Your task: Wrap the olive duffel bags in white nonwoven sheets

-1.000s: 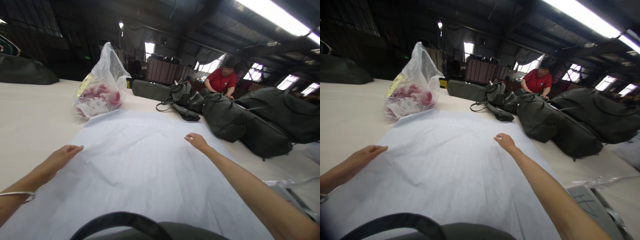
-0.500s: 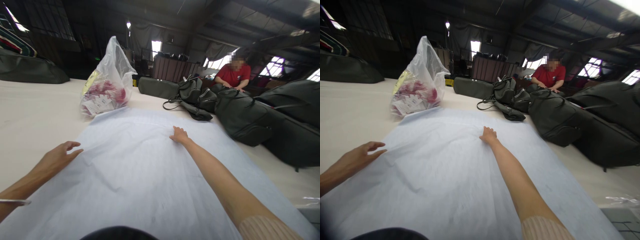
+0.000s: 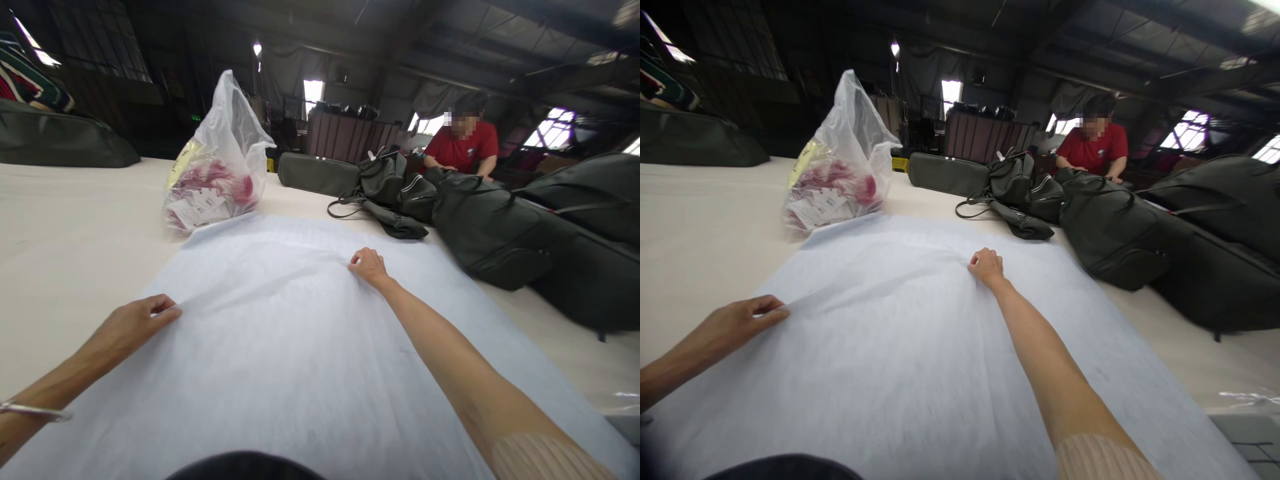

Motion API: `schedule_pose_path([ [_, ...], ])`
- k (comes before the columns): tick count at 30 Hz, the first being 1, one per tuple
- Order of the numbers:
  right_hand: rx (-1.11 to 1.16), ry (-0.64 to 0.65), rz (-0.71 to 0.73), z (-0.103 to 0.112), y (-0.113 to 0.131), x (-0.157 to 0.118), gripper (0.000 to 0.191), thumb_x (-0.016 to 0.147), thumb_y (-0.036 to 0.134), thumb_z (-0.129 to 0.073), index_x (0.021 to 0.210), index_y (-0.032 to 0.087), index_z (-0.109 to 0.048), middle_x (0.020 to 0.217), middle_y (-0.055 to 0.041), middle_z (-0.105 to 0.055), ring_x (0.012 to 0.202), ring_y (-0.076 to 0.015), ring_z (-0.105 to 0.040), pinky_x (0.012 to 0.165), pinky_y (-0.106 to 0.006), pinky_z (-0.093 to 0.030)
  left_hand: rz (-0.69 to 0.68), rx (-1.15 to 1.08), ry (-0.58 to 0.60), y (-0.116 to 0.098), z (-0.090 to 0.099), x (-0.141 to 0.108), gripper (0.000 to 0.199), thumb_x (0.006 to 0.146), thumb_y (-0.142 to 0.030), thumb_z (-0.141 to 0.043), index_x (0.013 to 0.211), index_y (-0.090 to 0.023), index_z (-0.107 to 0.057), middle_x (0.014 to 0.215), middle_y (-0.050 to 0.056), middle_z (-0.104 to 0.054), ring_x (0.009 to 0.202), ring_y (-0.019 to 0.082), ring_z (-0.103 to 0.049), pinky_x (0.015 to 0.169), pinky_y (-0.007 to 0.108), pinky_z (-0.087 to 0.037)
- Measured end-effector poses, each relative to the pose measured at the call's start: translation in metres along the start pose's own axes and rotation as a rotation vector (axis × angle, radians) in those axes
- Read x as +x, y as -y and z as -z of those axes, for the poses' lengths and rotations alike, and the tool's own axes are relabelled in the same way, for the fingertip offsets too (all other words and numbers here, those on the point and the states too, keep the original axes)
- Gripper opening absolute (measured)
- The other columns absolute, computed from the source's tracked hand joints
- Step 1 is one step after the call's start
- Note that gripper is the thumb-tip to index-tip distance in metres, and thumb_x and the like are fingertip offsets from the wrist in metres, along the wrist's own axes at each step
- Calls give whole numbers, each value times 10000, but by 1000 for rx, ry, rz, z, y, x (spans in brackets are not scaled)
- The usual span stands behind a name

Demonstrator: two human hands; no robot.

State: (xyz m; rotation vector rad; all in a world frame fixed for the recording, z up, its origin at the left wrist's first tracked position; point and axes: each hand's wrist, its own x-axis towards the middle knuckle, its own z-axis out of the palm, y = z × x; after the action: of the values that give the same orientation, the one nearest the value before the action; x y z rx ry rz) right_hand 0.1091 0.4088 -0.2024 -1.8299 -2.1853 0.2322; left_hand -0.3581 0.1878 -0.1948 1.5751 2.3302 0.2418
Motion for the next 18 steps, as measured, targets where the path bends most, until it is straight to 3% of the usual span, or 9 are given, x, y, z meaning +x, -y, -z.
schedule_pose_path([
  [5, 150, -71, 134, 13, -3, -5, 40, 752, 257, -604, 732, 230, -583, 1164, -43, -677, 1130, -225, -589, 1061, -417, -369, -20, -110, -72, 3, 1, 5, 406, 694, -628, -522, 816, -253, -615, 1096, 10, -729, 986, 279, -664, 852, 337, -480],
  [9, 229, -128, 240, 40, 10, -19, 64, 755, 234, -548, 720, 244, -496, 1104, -25, -712, 1113, -201, -625, 1161, -481, -243, -48, -311, -49, 7, 10, 3, 473, 644, -696, -597, 757, -240, -539, 1389, 56, -575, 1052, 292, -659, 948, 395, -482],
  [14, 191, -181, 554, 118, 47, -79, 103, 755, 208, -528, 710, 256, -449, 840, -9, -714, 1078, -241, -659, 1168, -543, -230, -188, -522, -6, -2, 44, -29, 634, 614, -828, -609, 731, -213, -507, 1463, 123, -482, 1193, 302, -584, 1018, 395, -457],
  [18, 3, -258, 771, 206, 81, -167, 114, 777, 202, -556, 704, 260, -490, 970, -42, -729, 1082, -272, -645, 1170, -599, -230, -286, -523, -27, -4, 75, -74, 569, 703, -774, -594, 688, -212, -509, 1406, 120, -549, 1221, 305, -564, 1011, 413, -465],
])
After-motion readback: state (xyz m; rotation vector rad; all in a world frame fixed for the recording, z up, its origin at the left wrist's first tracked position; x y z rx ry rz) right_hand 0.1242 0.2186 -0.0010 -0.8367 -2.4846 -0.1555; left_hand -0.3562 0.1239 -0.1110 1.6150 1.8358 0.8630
